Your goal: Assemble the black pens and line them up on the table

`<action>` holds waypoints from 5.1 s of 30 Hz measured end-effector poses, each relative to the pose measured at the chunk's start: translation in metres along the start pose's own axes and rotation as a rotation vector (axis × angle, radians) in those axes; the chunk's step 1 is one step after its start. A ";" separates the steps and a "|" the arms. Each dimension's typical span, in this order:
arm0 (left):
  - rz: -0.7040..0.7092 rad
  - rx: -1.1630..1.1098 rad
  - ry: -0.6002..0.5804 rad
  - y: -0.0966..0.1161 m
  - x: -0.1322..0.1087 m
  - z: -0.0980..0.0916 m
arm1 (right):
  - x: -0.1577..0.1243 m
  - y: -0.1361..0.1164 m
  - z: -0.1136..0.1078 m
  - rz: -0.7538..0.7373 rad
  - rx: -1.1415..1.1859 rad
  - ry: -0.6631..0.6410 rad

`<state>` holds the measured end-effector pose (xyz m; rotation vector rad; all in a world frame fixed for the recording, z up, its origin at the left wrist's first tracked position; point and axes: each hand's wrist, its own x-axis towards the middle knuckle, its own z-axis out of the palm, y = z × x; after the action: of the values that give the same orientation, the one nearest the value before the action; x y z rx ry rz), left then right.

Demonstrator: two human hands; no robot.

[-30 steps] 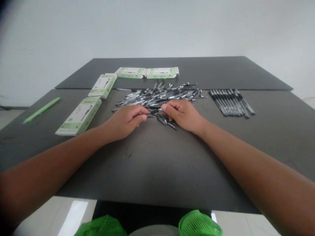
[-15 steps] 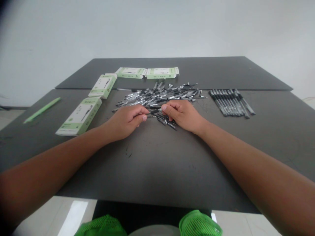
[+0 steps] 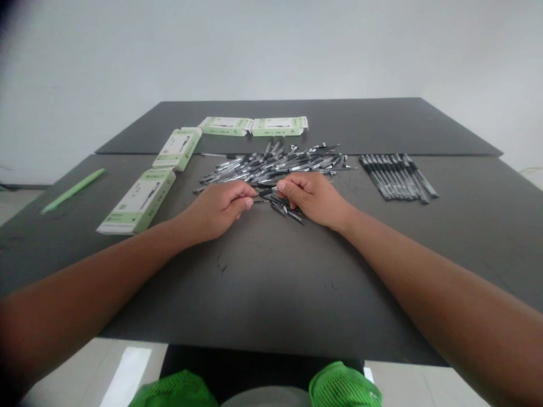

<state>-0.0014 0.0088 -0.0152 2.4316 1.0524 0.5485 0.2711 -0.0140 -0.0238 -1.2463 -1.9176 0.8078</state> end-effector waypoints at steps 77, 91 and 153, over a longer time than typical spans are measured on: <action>0.008 -0.083 -0.029 0.004 -0.003 -0.004 | 0.005 0.070 -0.123 0.652 -0.938 0.327; 0.011 -0.071 -0.030 0.005 -0.003 -0.004 | 0.005 0.075 -0.122 0.611 -1.024 0.279; 0.002 -0.089 -0.030 0.008 -0.002 -0.005 | 0.001 0.008 -0.041 -0.352 -0.620 -0.098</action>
<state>-0.0006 0.0033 -0.0068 2.3569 0.9918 0.5455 0.3083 -0.0052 -0.0065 -1.1580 -2.4804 0.0836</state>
